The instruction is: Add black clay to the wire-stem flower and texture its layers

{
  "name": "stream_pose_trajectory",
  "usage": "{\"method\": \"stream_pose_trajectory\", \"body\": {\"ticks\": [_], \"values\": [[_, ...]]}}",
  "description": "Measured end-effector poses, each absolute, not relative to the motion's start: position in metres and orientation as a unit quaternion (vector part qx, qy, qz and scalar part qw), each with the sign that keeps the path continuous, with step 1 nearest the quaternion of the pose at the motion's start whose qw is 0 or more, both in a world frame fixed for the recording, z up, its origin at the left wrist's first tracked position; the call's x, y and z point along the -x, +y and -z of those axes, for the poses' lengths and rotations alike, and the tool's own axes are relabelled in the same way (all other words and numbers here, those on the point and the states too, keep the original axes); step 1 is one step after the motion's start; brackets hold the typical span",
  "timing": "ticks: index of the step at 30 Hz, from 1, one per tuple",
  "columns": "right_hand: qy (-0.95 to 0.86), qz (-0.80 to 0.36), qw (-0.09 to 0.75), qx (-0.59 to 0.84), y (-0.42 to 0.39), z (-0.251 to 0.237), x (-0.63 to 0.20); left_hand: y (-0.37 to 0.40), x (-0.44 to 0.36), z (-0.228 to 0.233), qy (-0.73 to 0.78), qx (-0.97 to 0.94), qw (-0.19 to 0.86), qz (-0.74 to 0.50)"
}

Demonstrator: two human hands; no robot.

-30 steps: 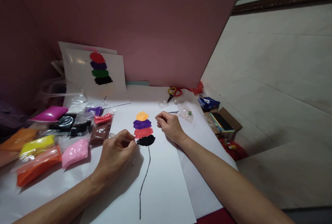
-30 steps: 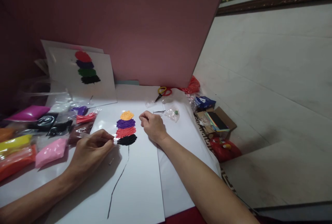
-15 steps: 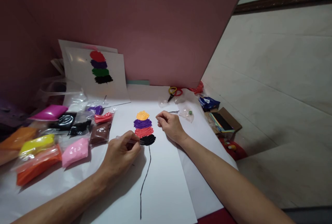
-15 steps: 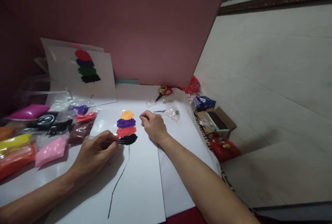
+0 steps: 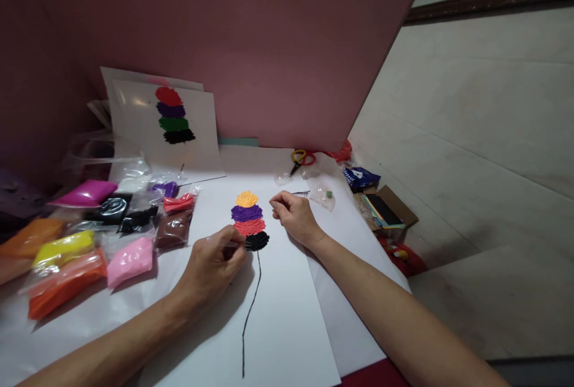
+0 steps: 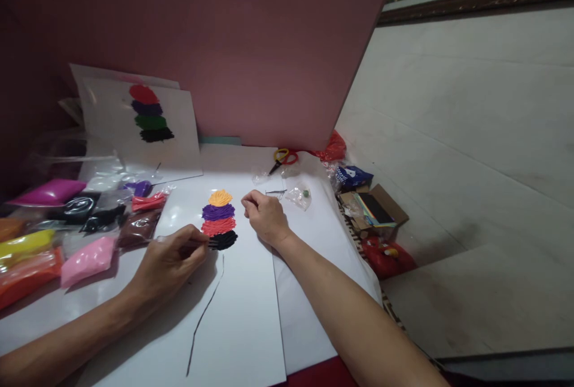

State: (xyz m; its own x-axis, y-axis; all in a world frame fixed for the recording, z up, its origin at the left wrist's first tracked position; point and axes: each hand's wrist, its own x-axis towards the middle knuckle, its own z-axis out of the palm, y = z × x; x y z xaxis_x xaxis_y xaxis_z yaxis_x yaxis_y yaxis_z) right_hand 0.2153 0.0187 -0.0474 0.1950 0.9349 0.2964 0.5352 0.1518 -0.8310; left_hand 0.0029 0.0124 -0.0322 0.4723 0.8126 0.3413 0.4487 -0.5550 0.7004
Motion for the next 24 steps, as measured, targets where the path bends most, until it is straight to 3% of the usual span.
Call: {"method": "stream_pose_trajectory", "body": {"ticks": [10, 24], "values": [[-0.601, -0.206, 0.461, 0.619, 0.0186, 0.0478, -0.2155, 0.0083, -0.0038, 0.0308, 0.395, -0.833, 0.204, -0.328], [-0.603, -0.206, 0.457, 0.620, 0.0188, 0.0482, -0.2160, 0.0048, -0.0016, 0.0260, 0.433, -0.823, 0.197, -0.311]]}}
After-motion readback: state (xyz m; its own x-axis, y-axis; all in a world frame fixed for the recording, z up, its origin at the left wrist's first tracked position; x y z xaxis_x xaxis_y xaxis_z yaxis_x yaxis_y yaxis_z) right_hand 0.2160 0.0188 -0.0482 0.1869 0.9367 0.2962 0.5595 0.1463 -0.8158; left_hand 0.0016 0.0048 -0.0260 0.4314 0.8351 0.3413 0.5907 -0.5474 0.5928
